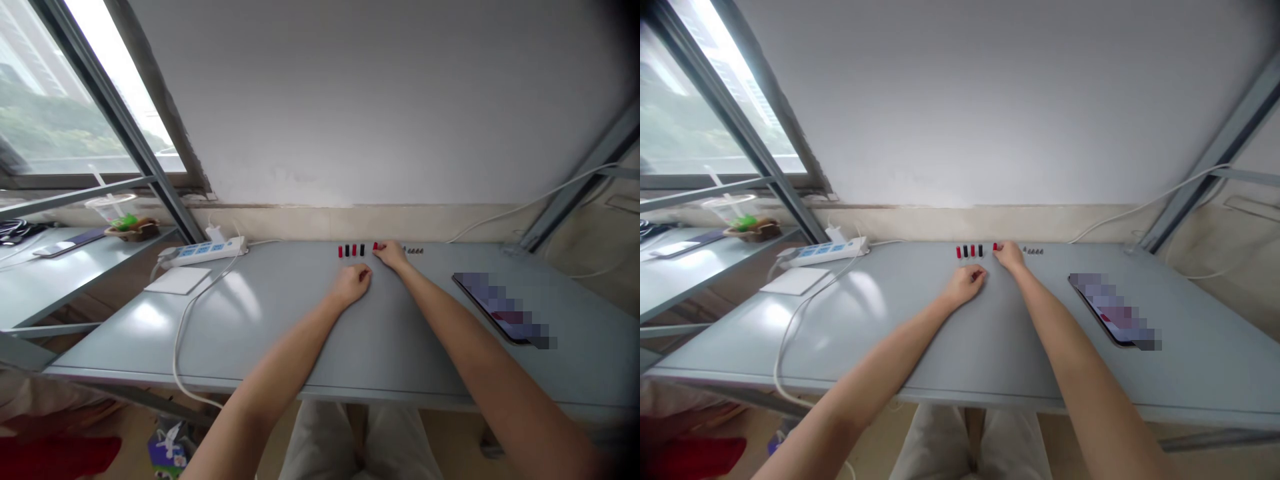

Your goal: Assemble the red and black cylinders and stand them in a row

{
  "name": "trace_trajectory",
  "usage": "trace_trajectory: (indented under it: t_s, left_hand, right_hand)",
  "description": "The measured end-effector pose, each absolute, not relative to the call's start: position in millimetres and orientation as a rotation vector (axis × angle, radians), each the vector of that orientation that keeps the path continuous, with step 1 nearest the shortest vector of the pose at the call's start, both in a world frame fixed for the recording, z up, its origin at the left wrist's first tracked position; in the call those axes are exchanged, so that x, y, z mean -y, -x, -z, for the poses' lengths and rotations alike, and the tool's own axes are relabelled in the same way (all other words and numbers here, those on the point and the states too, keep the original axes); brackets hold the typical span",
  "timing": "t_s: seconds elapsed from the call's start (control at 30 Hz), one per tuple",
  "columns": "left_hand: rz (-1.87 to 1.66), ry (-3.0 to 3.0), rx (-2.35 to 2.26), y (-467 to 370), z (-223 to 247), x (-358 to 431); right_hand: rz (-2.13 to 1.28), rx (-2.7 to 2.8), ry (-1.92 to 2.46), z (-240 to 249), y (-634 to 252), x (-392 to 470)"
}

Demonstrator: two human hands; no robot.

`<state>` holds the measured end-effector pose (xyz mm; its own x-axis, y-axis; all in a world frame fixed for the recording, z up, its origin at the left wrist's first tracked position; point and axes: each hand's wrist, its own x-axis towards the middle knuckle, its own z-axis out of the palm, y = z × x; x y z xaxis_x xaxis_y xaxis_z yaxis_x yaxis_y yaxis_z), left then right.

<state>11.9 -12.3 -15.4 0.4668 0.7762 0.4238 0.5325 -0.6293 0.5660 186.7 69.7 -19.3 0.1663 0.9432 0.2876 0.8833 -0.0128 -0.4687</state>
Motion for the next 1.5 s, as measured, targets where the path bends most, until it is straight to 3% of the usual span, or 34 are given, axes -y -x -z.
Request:
trace_trajectory:
  t_s: [0.87, 1.5]
  left_hand:
    - [-0.894, -2.421, -1.133, -12, 16, 13]
    - [-0.706, -2.269, -1.705, -50, 4, -13]
  right_hand:
    - [-0.148, 1.766, 2.031, 17, -191, -63]
    - [-0.094, 1.783, 1.953, 11, -187, 10]
